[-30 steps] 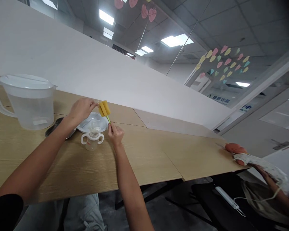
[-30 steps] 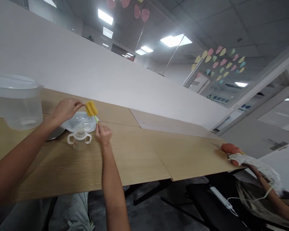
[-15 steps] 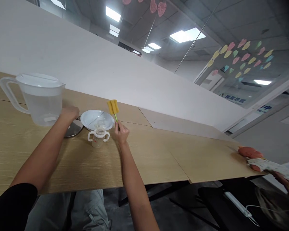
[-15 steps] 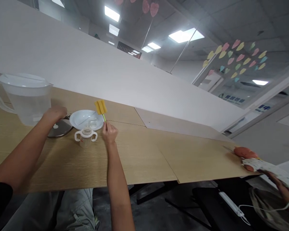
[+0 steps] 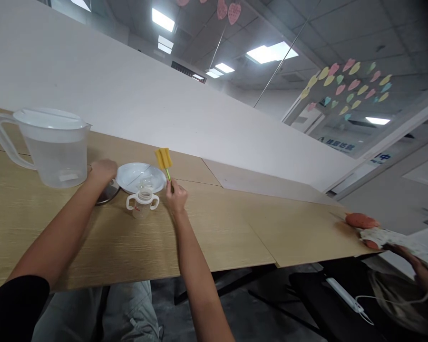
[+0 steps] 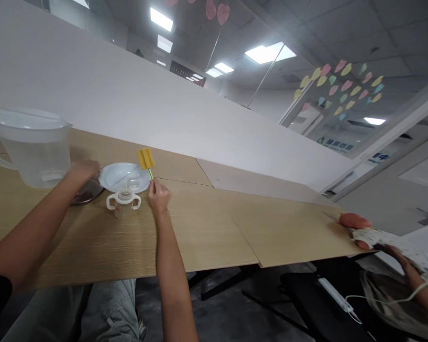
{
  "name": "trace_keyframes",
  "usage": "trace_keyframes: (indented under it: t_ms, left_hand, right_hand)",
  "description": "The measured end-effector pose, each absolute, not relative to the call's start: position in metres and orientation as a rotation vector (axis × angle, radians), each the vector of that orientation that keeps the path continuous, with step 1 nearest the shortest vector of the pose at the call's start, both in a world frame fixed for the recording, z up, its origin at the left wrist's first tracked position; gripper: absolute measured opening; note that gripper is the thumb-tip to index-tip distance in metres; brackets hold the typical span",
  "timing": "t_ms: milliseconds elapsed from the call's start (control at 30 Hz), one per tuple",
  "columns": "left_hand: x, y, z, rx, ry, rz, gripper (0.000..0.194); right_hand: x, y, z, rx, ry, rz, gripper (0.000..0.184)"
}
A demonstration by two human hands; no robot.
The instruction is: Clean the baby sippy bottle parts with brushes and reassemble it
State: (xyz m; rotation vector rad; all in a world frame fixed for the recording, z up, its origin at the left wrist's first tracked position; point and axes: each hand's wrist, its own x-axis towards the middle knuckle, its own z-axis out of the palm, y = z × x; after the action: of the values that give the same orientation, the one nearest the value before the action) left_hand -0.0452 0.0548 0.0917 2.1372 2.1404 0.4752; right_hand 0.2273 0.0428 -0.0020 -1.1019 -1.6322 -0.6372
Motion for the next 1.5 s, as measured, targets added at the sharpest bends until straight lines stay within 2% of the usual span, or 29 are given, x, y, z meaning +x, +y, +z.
trace_keyframes:
  t_ms: [67,167,267,500,700,800,867,933,1067,1200,1300,1500]
  left_hand:
    - [-0.028,0.054,0.099,2.179,2.173,0.422,0.026]
    - [0.007,0.052,0.100,2.332,2.094,0.395,0.035]
    - [0.038,0.052,0.088,2.506,1.910,0.386,0.043]
    - [0.054,0.063,0.060,2.444,1.895,0.344,0.041]
    - [0.035,0.064,0.087,2.384,1.857,0.704,0.052]
    - [0.022,0.053,0.113,2.141,1.712,1.200,0.063]
    - [0.016,0.041,0.128,2.036,1.567,1.406,0.060]
    - [0.013,0.030,0.139,2.021,1.478,1.464,0.051]
    - [0.010,0.019,0.147,2.094,1.366,1.463,0.045]
    - [0.011,0.015,0.149,2.141,1.177,1.463,0.056]
    - [0.016,0.008,0.151,2.219,1.017,1.355,0.063]
    - [0.023,-0.003,0.158,2.443,1.026,1.129,0.057]
  right_hand:
    - [0.227,0.043,-0.003,-1.137,-1.628,-0.631,0.038]
    - [0.227,0.045,-0.004,-1.155,-1.626,-0.636,0.036]
    - [0.227,0.046,-0.005,-1.143,-1.646,-0.620,0.034]
    - [0.228,0.045,-0.005,-1.129,-1.713,-0.613,0.031]
    - [0.229,0.045,-0.005,-1.215,-1.634,-0.604,0.034]
    - [0.228,0.044,-0.005,-1.224,-1.579,-0.656,0.037]
    - [0.227,0.043,-0.004,-1.170,-1.618,-0.695,0.037]
    - [0.227,0.042,-0.002,-1.098,-1.677,-0.728,0.033]
    - [0.227,0.040,0.001,-0.992,-1.755,-0.795,0.026]
    - [0.226,0.041,0.001,-0.980,-1.764,-0.853,0.029]
    - [0.223,0.041,0.002,-0.992,-1.785,-0.817,0.033]
    - [0.223,0.042,0.003,-1.072,-1.790,-0.723,0.031]
